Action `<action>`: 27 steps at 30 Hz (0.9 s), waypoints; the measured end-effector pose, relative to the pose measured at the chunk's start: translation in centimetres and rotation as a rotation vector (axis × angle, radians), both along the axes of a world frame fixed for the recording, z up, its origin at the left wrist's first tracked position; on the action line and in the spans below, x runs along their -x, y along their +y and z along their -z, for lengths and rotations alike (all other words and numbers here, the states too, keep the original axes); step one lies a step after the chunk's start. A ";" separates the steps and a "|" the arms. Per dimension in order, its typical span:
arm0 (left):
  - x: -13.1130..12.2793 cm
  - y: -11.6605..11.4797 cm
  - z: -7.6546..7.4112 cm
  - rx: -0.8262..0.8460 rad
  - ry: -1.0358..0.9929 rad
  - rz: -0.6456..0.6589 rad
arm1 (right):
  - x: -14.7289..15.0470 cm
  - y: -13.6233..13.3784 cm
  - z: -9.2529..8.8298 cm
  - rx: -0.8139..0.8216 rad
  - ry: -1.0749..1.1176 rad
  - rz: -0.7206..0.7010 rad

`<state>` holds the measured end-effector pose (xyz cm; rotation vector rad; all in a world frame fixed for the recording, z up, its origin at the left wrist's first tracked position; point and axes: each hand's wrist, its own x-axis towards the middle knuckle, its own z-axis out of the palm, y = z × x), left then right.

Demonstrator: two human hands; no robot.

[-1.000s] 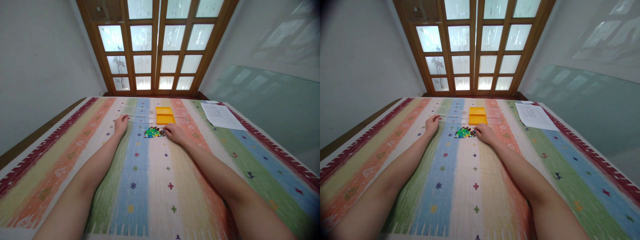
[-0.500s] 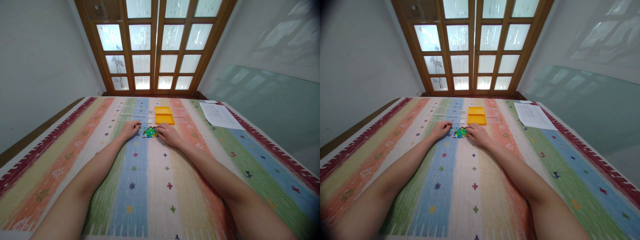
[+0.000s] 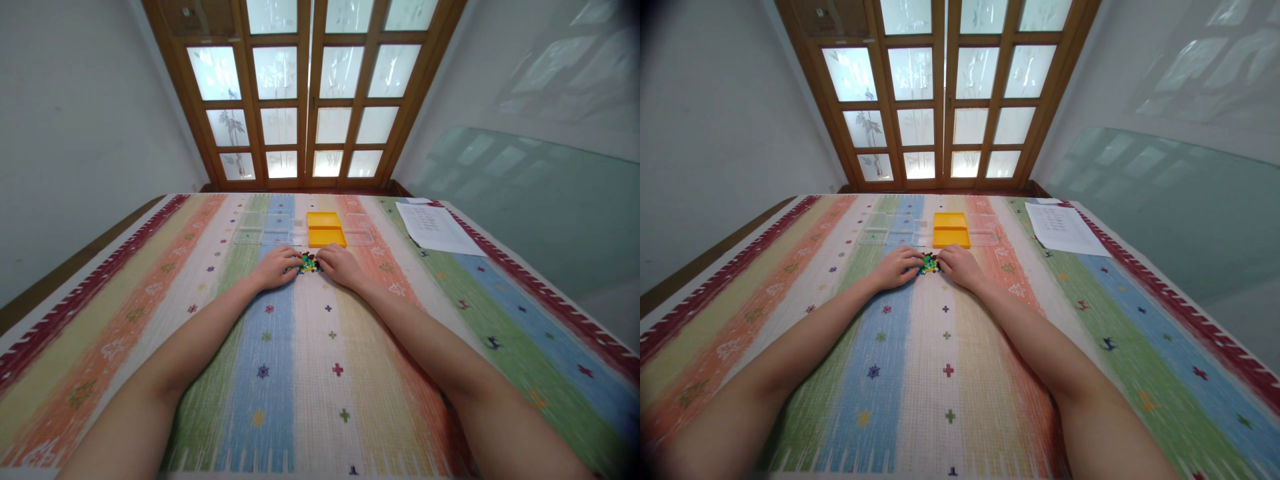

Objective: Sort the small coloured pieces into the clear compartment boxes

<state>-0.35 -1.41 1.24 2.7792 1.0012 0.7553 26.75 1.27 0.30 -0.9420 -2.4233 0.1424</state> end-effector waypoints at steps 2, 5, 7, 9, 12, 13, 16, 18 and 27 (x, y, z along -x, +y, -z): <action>-0.1 -0.1 0.1 0.003 0.028 0.023 | -0.6 0.4 0.2 0.020 0.010 0.077; 0.2 0.0 0.4 0.010 0.046 0.009 | -1.4 0.8 0.4 0.039 0.031 0.134; 0.4 0.1 0.5 0.022 0.047 -0.007 | -1.7 1.0 0.5 0.053 0.030 0.128; 0.5 0.2 0.6 0.033 0.047 -0.013 | -1.7 1.0 0.6 0.064 0.030 0.104; 0.4 0.3 0.7 0.032 0.044 -0.018 | -1.6 0.9 0.6 0.070 0.019 0.063; 0.4 0.4 0.7 0.028 0.044 -0.018 | -1.5 0.9 0.6 0.071 0.016 0.051; 0.4 0.4 0.8 0.023 0.044 -0.023 | -1.4 0.8 0.6 0.074 0.016 0.027; 0.4 0.4 0.9 0.027 0.031 -0.034 | -1.4 0.7 0.6 0.073 0.016 0.024; 0.5 0.7 1.5 0.113 -0.175 -0.115 | -1.2 0.3 0.4 0.083 0.032 -0.064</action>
